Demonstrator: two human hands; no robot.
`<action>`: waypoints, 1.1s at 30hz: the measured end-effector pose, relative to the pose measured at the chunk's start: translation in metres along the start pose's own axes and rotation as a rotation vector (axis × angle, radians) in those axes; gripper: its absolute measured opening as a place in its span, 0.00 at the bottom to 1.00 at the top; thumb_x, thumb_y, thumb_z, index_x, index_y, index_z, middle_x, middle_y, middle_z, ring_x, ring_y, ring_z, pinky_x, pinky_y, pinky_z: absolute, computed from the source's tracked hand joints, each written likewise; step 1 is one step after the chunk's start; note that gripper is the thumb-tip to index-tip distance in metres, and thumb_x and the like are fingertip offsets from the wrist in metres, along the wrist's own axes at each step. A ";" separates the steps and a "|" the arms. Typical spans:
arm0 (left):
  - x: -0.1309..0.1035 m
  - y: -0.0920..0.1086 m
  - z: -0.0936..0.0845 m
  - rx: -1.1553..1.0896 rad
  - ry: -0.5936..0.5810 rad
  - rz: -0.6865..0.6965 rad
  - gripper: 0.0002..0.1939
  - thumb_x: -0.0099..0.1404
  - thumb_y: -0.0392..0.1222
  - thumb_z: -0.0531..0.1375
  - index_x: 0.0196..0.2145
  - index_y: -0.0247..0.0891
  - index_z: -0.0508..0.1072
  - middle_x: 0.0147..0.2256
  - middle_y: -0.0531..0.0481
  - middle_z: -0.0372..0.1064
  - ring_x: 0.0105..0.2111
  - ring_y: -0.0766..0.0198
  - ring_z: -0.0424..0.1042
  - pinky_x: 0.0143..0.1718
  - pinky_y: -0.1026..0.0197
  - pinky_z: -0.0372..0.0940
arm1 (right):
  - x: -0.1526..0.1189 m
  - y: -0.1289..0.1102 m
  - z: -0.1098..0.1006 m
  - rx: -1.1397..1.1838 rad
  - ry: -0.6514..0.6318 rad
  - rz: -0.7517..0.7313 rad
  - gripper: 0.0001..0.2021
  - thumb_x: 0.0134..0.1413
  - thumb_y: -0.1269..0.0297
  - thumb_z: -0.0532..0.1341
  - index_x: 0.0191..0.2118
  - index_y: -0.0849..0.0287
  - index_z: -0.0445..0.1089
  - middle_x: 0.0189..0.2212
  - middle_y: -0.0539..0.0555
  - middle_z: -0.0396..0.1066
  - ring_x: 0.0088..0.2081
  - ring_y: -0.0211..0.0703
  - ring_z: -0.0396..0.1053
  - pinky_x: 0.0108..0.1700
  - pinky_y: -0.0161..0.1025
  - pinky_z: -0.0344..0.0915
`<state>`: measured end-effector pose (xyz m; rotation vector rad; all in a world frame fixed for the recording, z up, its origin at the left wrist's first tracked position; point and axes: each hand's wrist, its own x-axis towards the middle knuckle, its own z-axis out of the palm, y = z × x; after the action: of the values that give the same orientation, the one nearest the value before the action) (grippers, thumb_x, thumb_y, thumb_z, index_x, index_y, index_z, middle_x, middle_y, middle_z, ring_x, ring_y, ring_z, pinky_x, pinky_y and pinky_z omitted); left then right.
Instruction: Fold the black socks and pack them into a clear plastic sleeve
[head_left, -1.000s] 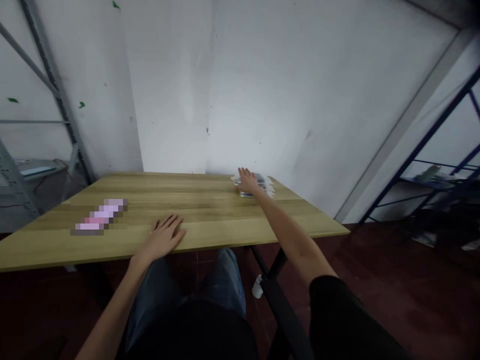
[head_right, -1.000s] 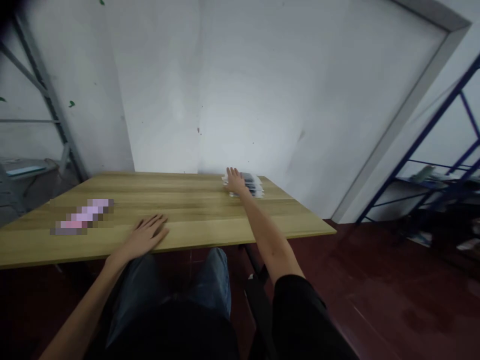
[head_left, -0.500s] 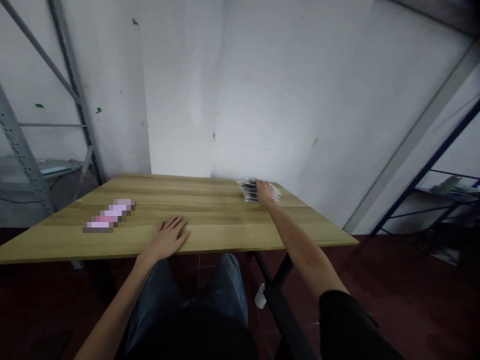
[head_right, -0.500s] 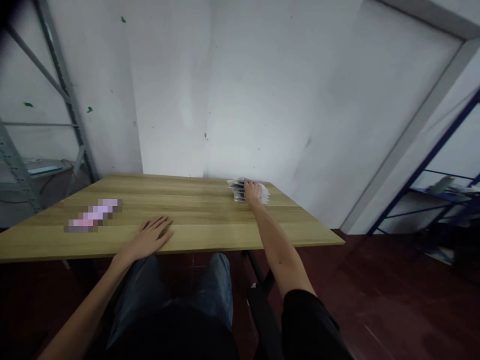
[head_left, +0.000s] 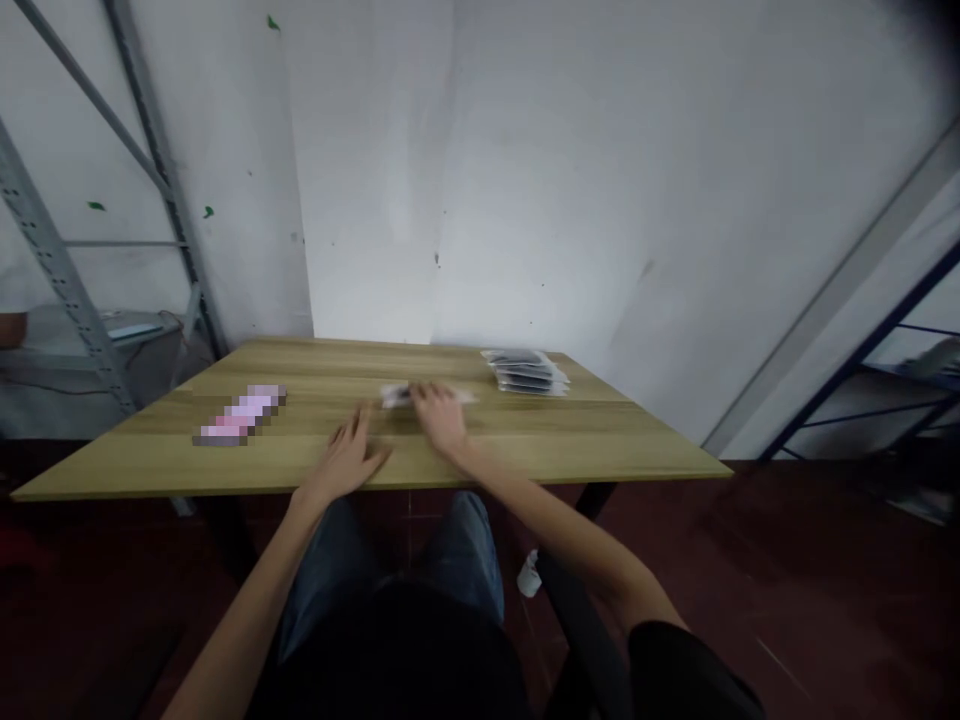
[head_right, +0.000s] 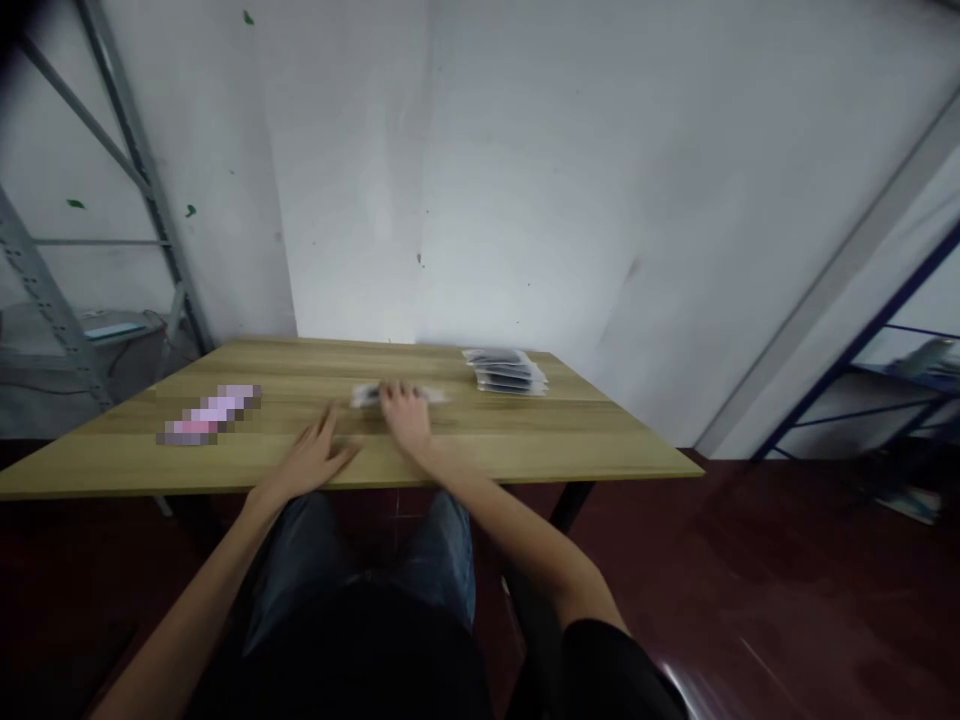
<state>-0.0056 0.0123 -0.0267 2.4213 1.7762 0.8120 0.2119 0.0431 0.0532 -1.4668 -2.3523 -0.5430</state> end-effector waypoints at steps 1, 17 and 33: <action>0.000 0.000 0.000 0.006 0.007 0.018 0.43 0.76 0.62 0.51 0.78 0.38 0.44 0.77 0.32 0.40 0.74 0.40 0.51 0.71 0.37 0.52 | -0.010 -0.017 0.010 0.035 -0.033 -0.023 0.25 0.73 0.75 0.50 0.69 0.59 0.65 0.64 0.65 0.71 0.61 0.53 0.69 0.60 0.48 0.67; 0.004 -0.010 0.004 -0.360 0.303 0.177 0.11 0.71 0.39 0.58 0.48 0.41 0.77 0.51 0.41 0.72 0.46 0.54 0.78 0.53 0.49 0.74 | -0.032 -0.051 0.012 0.258 0.089 -0.201 0.11 0.73 0.65 0.60 0.55 0.54 0.76 0.49 0.57 0.79 0.53 0.50 0.73 0.53 0.42 0.69; -0.002 -0.002 -0.006 -0.515 0.209 0.100 0.17 0.63 0.34 0.57 0.50 0.43 0.73 0.42 0.47 0.79 0.41 0.55 0.80 0.49 0.52 0.73 | -0.030 -0.055 0.014 0.201 0.121 -0.300 0.10 0.76 0.63 0.58 0.51 0.56 0.76 0.49 0.58 0.79 0.51 0.47 0.73 0.51 0.40 0.68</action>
<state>-0.0105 0.0099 -0.0231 2.1509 1.2848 1.3763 0.1742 0.0042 0.0194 -0.9739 -2.4614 -0.4373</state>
